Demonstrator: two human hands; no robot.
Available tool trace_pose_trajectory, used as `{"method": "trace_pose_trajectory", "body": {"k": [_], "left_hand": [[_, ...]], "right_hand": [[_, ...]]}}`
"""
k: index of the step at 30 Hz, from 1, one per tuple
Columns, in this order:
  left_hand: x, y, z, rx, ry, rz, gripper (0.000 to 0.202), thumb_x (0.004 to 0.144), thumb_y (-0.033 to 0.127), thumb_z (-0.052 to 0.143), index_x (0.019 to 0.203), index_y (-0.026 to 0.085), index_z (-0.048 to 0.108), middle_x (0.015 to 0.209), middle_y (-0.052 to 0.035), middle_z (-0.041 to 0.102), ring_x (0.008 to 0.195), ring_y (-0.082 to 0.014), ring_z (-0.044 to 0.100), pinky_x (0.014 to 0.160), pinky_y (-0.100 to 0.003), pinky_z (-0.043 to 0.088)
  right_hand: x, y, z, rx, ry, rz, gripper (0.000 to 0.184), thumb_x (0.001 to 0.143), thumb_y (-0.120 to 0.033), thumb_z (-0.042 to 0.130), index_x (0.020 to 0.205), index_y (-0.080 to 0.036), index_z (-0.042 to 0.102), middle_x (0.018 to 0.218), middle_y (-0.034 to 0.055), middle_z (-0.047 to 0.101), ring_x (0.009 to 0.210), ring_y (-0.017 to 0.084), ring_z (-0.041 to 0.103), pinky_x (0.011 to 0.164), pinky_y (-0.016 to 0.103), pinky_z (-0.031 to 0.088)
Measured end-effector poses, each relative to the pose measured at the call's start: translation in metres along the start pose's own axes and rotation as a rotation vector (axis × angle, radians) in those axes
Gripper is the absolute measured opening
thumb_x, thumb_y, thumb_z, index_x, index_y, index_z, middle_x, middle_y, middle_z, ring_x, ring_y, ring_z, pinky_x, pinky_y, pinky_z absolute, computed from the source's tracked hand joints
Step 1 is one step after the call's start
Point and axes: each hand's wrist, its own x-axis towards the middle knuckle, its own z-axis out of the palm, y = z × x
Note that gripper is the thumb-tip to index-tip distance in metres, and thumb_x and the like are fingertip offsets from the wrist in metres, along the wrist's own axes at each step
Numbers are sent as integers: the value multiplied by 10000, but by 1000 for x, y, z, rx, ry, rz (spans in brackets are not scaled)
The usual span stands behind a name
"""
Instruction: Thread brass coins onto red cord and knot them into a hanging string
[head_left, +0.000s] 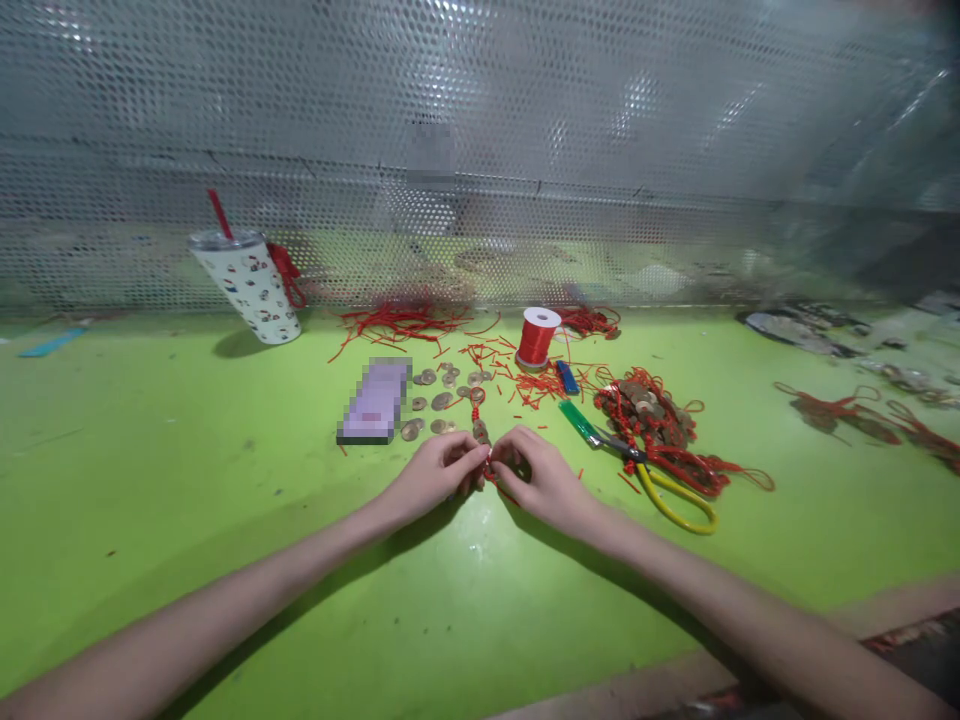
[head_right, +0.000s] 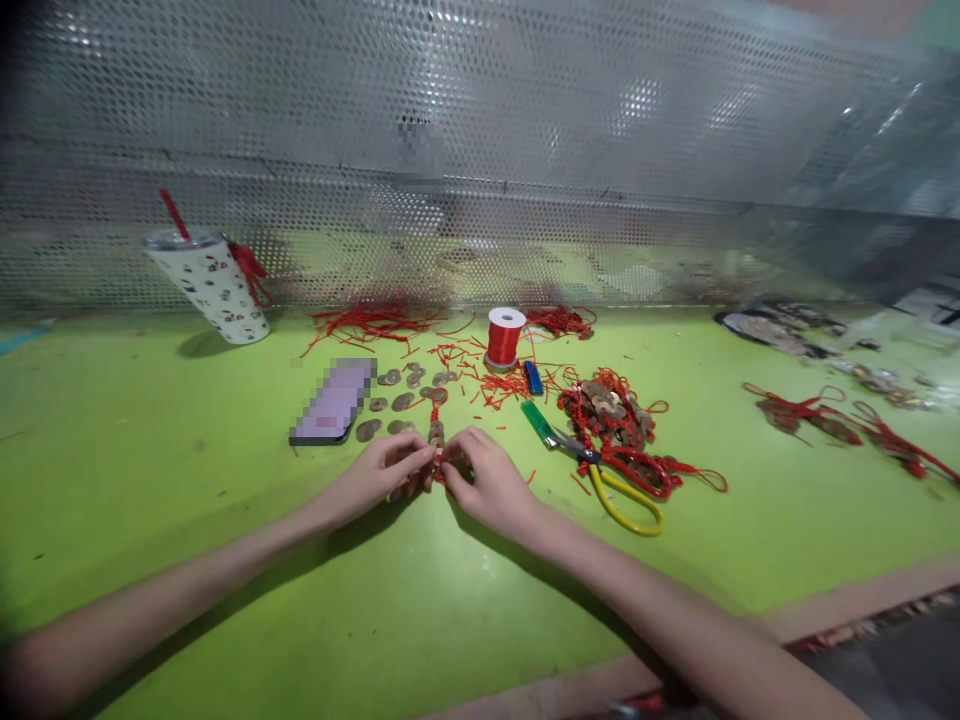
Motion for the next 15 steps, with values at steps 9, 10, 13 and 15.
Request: {"method": "trace_pose_trajectory", "body": {"k": [9,10,13,15], "left_hand": [[2,-3,1,7,40,2,380,919,506,559,766,159,574,663,-27,639,515,-103,526,483,-233,388],[2,-4,1,2,40,3,376,918,503,563,769,159,575,662,-26,638,514,-103,523,480,-231,385],[2,-4,1,-16,34,3,365,915,498,572,777,160,579,656,-21,633,512,-101,517,473,-227,379],[2,-4,1,-23,35,8,366,915,499,575,777,161,582,659,-20,633,513,-100,519,475,-227,381]], "right_hand": [[-3,1,-2,20,-16,11,87,972,-191,543,885,-190,548,835,42,596,781,188,559,699,322,450],[-3,1,-2,20,-16,14,73,973,-202,553,900,-191,553,848,46,603,792,191,564,707,326,453],[-2,0,0,12,-20,12,51,971,-216,573,929,-191,557,886,56,613,829,202,571,738,341,462],[-2,1,1,5,-21,1,74,970,-201,566,899,-193,547,885,57,606,835,204,568,745,345,460]]}}
